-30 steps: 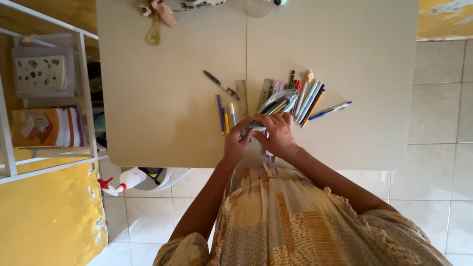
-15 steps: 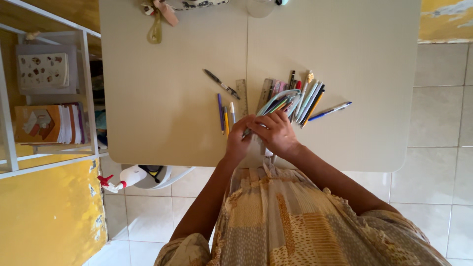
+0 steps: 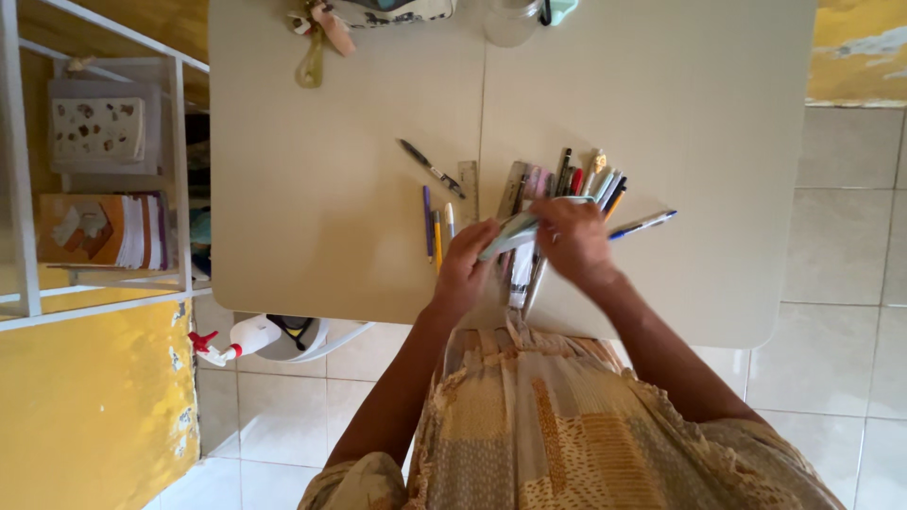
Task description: The person organizes stationery items on a white table. They place pens, pencils, and markers into a light blue pencil case and a clear plastic container. The person also handles a ruler and a small plastic bag, placing them into the containers.
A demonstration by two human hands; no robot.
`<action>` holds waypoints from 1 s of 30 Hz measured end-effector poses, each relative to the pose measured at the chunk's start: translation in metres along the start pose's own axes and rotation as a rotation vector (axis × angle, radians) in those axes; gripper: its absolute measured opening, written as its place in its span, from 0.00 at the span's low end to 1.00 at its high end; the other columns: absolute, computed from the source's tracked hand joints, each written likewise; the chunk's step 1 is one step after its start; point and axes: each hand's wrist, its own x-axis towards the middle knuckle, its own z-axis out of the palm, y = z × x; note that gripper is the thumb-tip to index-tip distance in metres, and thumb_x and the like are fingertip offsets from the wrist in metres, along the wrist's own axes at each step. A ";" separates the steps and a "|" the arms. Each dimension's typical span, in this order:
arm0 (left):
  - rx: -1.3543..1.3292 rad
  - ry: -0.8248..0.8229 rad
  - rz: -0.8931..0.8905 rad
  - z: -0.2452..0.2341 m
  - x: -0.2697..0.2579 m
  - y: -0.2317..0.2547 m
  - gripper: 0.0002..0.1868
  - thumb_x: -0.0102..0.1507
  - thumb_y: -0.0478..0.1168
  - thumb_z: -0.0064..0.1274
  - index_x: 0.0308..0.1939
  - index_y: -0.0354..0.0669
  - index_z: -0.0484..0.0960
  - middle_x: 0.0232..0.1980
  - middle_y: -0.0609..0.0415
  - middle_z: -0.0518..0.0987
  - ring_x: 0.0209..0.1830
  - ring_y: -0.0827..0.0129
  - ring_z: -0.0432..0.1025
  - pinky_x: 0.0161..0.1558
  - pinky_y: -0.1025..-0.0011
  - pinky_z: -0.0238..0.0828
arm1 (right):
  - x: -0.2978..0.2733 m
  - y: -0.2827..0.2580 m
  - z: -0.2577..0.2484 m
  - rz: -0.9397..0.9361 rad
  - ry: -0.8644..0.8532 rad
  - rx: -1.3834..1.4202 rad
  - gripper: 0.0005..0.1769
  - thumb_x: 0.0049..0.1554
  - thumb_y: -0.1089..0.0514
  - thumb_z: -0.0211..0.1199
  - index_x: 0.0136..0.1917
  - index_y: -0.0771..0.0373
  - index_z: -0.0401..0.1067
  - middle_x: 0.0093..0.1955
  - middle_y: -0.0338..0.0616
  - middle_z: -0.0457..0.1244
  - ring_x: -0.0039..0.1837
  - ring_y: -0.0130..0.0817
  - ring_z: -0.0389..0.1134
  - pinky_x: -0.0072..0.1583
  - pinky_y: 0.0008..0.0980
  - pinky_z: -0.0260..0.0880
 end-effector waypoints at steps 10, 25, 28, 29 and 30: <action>-0.408 -0.040 -0.415 -0.032 0.009 0.010 0.16 0.71 0.37 0.50 0.63 0.42 0.78 0.63 0.53 0.78 0.59 0.71 0.72 0.56 0.70 0.72 | 0.002 0.072 -0.045 0.359 0.024 0.272 0.10 0.61 0.66 0.63 0.57 0.62 0.77 0.51 0.42 0.70 0.51 0.32 0.71 0.54 0.34 0.73; 0.025 0.498 -0.079 -0.133 0.147 -0.117 0.17 0.68 0.40 0.61 0.57 0.36 0.79 0.50 0.50 0.77 0.49 0.68 0.73 0.51 0.70 0.72 | 0.139 0.081 0.075 0.443 -0.063 0.893 0.11 0.66 0.60 0.61 0.60 0.68 0.71 0.46 0.41 0.67 0.45 0.26 0.69 0.47 0.28 0.74; 0.208 0.476 -0.211 -0.154 0.187 -0.169 0.14 0.68 0.38 0.60 0.56 0.37 0.81 0.46 0.47 0.74 0.40 0.67 0.69 0.41 0.70 0.71 | 0.184 0.089 0.131 0.462 0.033 0.876 0.12 0.65 0.60 0.64 0.59 0.70 0.71 0.45 0.42 0.67 0.42 0.27 0.68 0.44 0.28 0.73; 0.160 0.455 -0.264 -0.158 0.199 -0.185 0.13 0.69 0.38 0.59 0.56 0.38 0.82 0.43 0.48 0.75 0.39 0.67 0.68 0.41 0.68 0.70 | 0.197 0.094 0.146 0.467 0.061 0.860 0.13 0.65 0.60 0.64 0.59 0.69 0.71 0.46 0.41 0.68 0.42 0.26 0.69 0.44 0.28 0.73; 0.112 0.432 -0.317 -0.163 0.210 -0.201 0.13 0.70 0.39 0.58 0.56 0.38 0.83 0.41 0.48 0.76 0.37 0.66 0.67 0.41 0.67 0.69 | 0.209 0.096 0.162 0.471 0.088 0.844 0.14 0.64 0.60 0.64 0.60 0.68 0.71 0.47 0.40 0.68 0.42 0.25 0.69 0.43 0.27 0.72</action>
